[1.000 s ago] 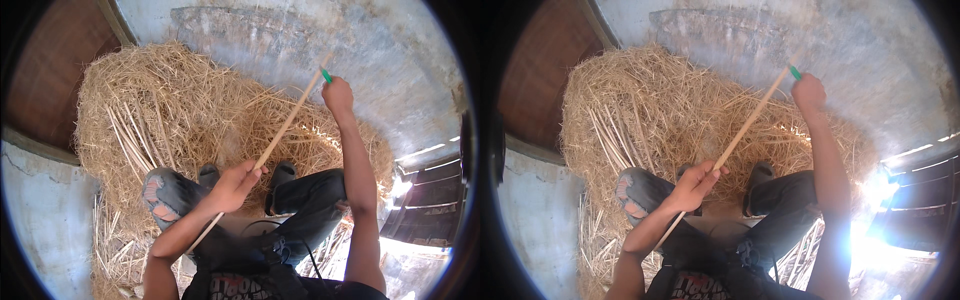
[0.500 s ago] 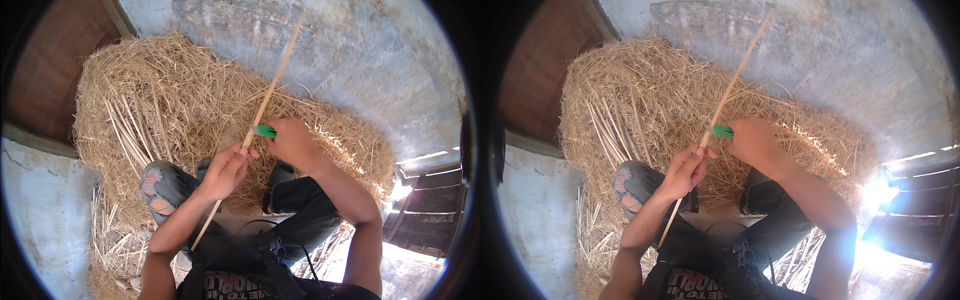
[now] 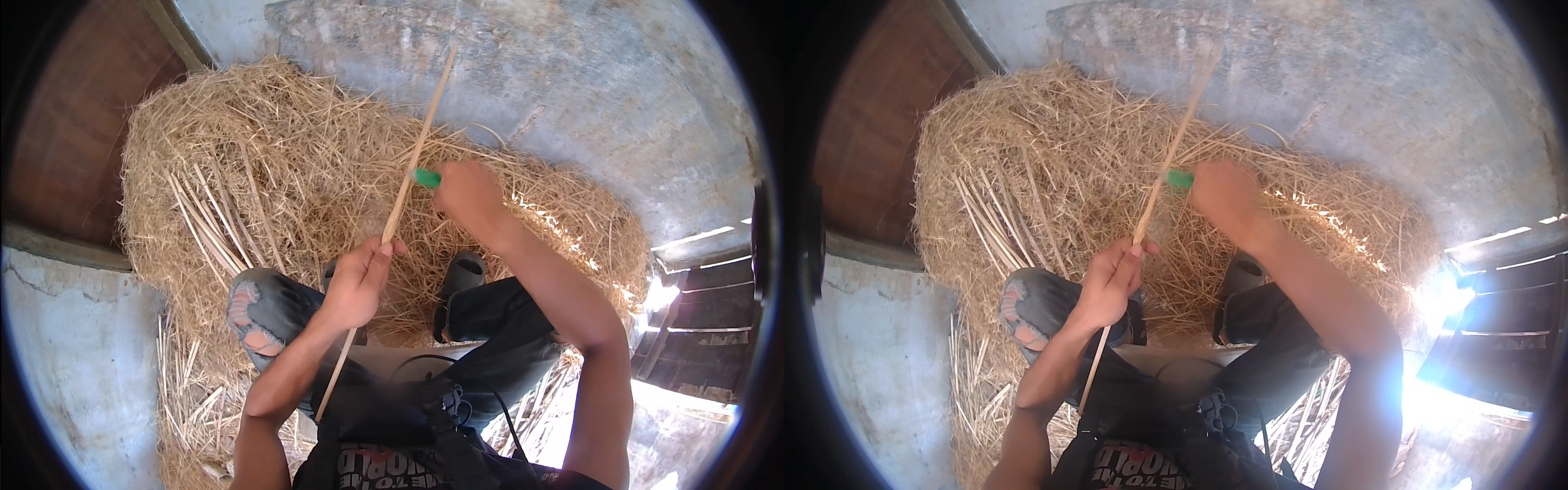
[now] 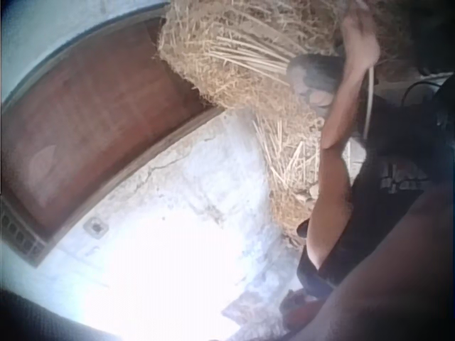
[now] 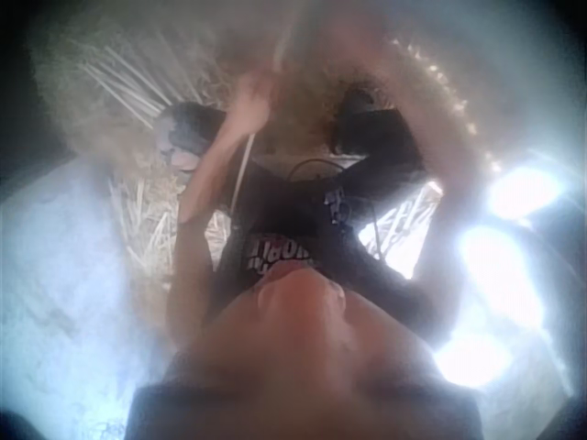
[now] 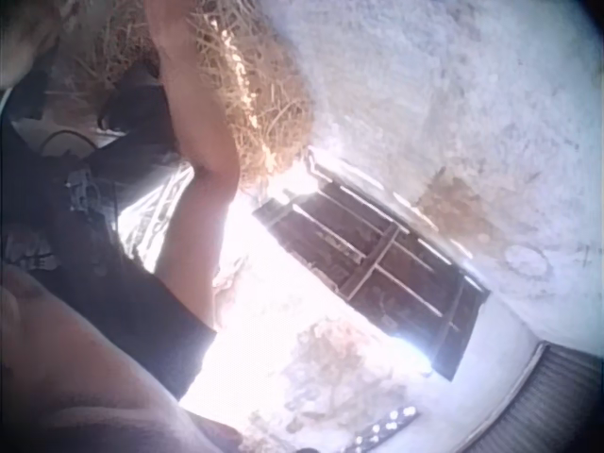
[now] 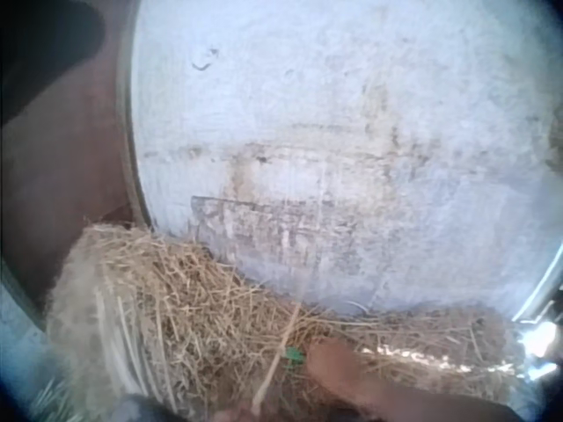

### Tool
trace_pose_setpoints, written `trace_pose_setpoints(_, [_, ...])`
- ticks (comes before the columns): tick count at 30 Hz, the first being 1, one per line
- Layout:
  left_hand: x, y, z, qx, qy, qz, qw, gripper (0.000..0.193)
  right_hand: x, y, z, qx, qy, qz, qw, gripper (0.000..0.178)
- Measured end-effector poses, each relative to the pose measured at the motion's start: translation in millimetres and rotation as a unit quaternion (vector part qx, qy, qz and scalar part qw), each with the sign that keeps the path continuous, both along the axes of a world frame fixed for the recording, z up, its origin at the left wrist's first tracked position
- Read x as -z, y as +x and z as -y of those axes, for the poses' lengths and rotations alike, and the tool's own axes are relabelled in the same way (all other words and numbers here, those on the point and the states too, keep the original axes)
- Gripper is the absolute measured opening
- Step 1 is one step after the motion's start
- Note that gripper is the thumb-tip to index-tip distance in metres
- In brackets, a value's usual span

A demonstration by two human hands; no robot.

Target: The person shaves a thin wood strip using a small utility knife by pulling the blade along the length of the strip.

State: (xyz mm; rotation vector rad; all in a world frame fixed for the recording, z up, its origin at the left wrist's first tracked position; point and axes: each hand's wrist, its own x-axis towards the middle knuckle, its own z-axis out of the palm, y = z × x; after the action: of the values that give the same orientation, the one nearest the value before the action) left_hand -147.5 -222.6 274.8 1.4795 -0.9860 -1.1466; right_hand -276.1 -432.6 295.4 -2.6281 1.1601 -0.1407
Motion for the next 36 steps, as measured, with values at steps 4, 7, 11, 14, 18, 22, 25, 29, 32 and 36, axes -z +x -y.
trace_pose_setpoints(4, [-1,-7,-6,0.046,-0.02,0.038,0.998,0.035,-8,-23,79,0.142,-0.045,0.064,0.987,0.016])
trace_pose_setpoints(7, [-6,-10,-1,0.063,-0.074,0.099,0.99,0.032,-2,-69,128,0.186,-0.065,0.161,0.967,0.019])
trace_pose_setpoints(11, [-14,-3,-2,0.052,-0.069,0.102,0.991,0.031,-15,-69,99,0.17,0.317,0.486,0.797,0.031])
trace_pose_setpoints(14, [-7,-4,0,0.053,-0.058,0.093,0.993,0.03,-43,-54,62,0.111,0.408,0.499,0.756,0.035])
trace_pose_setpoints(18, [-8,-4,2,0.071,-0.037,0.046,0.996,0.029,-38,-39,45,0.097,0.335,0.45,0.822,0.034])
trace_pose_setpoints(22, [-11,-1,4,0.041,-0.037,-0.043,0.998,0.032,-40,-32,35,0.087,0.336,0.397,0.85,0.034])
trace_pose_setpoints(25, [-12,4,5,0.038,-0.043,-0.054,0.997,0.033,-44,-25,21,0.064,0.309,0.377,0.871,0.035])
trace_pose_setpoints(29, [-16,5,7,0.048,-0.05,-0.056,0.996,0.034,-37,-22,15,0.032,0.299,0.352,0.886,0.036])
trace_pose_setpoints(32, [-17,7,8,0.055,-0.032,-0.056,0.996,0.034,-38,-21,13,0.027,0.307,0.341,0.888,0.036])
trace_pose_setpoints(36, [-15,6,6,0.054,-0.039,-0.065,0.996,0.036,-40,-20,11,0.03,0.305,0.355,0.883,0.036])
